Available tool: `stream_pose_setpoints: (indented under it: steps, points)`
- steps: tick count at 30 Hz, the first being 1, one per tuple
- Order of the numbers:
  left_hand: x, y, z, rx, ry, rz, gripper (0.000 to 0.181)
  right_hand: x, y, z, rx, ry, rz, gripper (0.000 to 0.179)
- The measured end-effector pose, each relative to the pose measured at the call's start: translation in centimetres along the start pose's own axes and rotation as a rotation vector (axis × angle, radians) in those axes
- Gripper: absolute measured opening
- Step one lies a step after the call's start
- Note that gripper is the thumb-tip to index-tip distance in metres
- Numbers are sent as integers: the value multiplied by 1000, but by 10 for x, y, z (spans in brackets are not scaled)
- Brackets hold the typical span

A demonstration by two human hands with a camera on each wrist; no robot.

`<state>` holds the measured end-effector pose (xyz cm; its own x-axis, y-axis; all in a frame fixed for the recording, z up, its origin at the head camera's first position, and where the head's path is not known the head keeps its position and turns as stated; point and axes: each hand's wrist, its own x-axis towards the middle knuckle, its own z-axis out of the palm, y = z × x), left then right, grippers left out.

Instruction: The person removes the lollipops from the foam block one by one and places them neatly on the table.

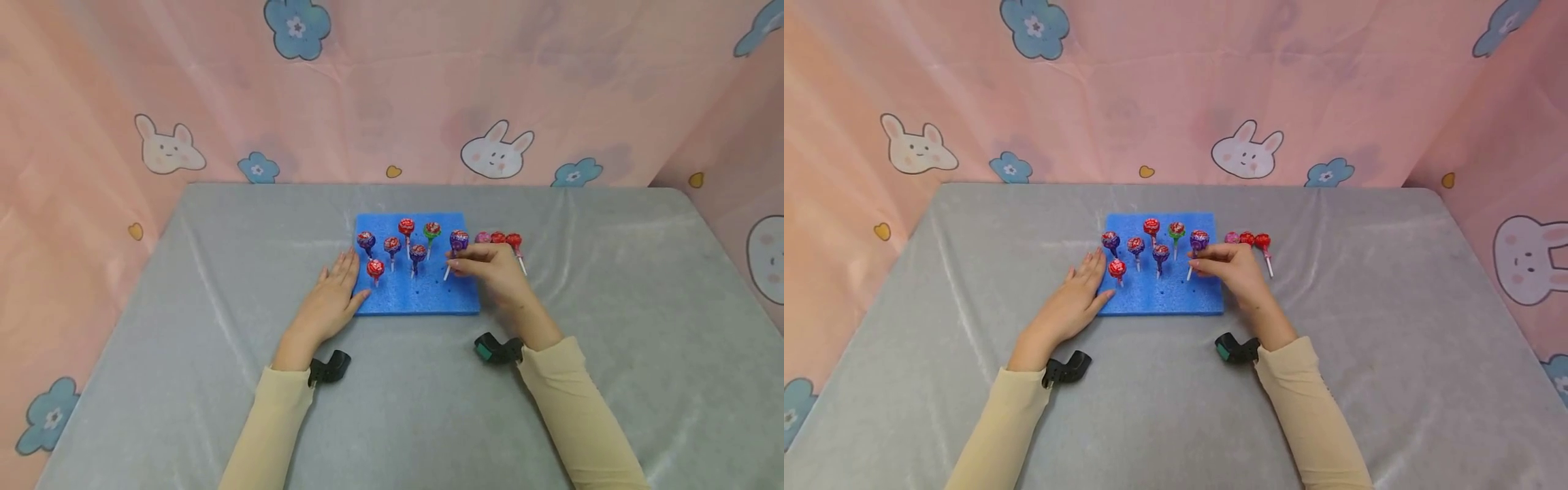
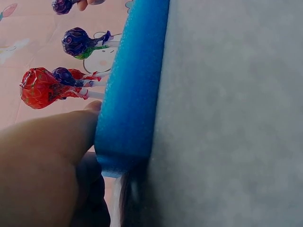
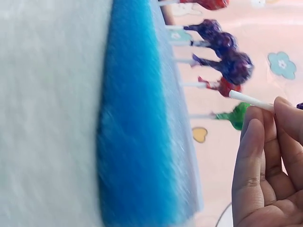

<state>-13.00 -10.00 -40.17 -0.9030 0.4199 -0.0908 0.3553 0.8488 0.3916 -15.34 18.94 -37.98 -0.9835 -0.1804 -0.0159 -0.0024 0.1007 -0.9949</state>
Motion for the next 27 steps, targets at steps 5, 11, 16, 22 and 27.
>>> stream_pose_setpoints:
  steps: [5,11,16,22,27]
  points:
    - [-1,0,1,2,8,4,66,-2,-1,-9,29,29,-43,9]
    - [-1,-1,1,-4,26,18,67,-1,-4,-19,45,55,-59,18]
    - [0,-1,2,-6,21,17,68,-2,-6,-27,58,99,-13,19]
    - [1,0,-1,-4,9,14,68,-3,-6,-37,102,175,12,16]
    - [0,-1,0,-9,4,5,66,-3,-5,-50,217,220,0,18]
